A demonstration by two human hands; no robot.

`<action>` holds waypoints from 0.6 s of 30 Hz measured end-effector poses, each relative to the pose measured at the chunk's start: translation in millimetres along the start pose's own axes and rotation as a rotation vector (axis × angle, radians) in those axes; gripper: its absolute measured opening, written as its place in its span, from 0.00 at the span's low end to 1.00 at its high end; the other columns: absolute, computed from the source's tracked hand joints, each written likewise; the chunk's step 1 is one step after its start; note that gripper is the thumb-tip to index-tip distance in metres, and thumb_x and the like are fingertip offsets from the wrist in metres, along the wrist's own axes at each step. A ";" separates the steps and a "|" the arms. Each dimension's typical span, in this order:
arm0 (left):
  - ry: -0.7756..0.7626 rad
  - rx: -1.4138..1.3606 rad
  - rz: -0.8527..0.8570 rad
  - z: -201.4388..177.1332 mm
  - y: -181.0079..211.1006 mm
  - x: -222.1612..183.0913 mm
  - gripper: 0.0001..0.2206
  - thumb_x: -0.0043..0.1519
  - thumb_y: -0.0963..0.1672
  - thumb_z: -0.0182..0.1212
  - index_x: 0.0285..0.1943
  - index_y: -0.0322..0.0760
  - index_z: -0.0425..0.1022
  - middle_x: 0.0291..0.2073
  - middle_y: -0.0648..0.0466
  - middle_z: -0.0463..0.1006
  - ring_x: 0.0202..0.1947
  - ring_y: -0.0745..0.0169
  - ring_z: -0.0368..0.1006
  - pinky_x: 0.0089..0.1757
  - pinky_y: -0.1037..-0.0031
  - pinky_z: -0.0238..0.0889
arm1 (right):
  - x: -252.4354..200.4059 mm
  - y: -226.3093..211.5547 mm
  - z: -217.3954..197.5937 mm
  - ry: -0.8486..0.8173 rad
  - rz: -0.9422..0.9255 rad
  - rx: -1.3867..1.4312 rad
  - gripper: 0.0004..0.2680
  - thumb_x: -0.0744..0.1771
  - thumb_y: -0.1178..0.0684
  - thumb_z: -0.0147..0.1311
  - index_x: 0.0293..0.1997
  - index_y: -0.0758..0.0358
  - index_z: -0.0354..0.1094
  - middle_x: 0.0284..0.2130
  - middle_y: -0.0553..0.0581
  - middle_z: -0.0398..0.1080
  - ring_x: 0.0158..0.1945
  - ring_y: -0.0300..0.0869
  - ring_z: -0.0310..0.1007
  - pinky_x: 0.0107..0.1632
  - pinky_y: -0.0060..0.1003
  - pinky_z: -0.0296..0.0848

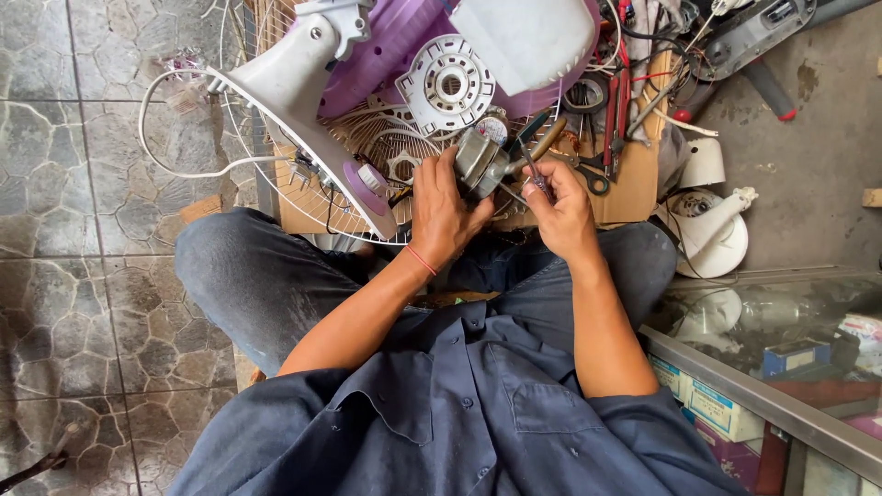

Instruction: Reconnecting internal wires of a fan motor using a screwdriver and manual manipulation.

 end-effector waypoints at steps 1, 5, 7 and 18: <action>0.050 -0.020 0.038 -8.1 6.3 3.5 0.40 0.45 0.49 0.76 0.65 0.30 0.62 0.42 0.44 0.65 0.40 0.39 0.67 0.45 0.55 0.63 | 0.1 2.3 1.8 -0.010 -0.007 0.126 0.09 0.68 0.58 0.55 0.54 0.61 0.72 0.31 0.57 0.75 0.33 0.38 0.72 0.35 0.33 0.72; 0.153 -0.064 0.120 -35.9 28.3 10.3 0.38 0.45 0.50 0.76 0.65 0.33 0.66 0.39 0.46 0.65 0.38 0.41 0.65 0.43 0.58 0.62 | -3.9 -3.9 -2.8 -0.015 -0.019 0.410 0.11 0.70 0.59 0.52 0.59 0.68 0.68 0.34 0.63 0.74 0.34 0.38 0.72 0.33 0.28 0.75; 0.155 -0.077 0.116 -37.8 28.3 8.9 0.38 0.46 0.52 0.76 0.65 0.34 0.67 0.39 0.47 0.65 0.38 0.43 0.64 0.43 0.59 0.62 | -3.3 -9.1 -8.4 -0.004 -0.042 0.411 0.11 0.70 0.60 0.50 0.60 0.70 0.68 0.36 0.64 0.73 0.35 0.38 0.72 0.33 0.28 0.75; 0.039 -0.050 0.057 -18.8 13.2 12.3 0.33 0.52 0.54 0.73 0.60 0.34 0.67 0.38 0.49 0.63 0.39 0.43 0.64 0.41 0.57 0.62 | -12.9 -24.4 -8.6 -0.120 -0.012 0.264 0.09 0.69 0.62 0.55 0.54 0.70 0.72 0.36 0.65 0.76 0.27 0.37 0.75 0.26 0.26 0.73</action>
Point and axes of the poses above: each hand's wrist, its own x-axis towards the middle knuckle, its own z-axis out of the palm, y = z × x, the point moved 10 cm from there along x, towards the middle knuckle
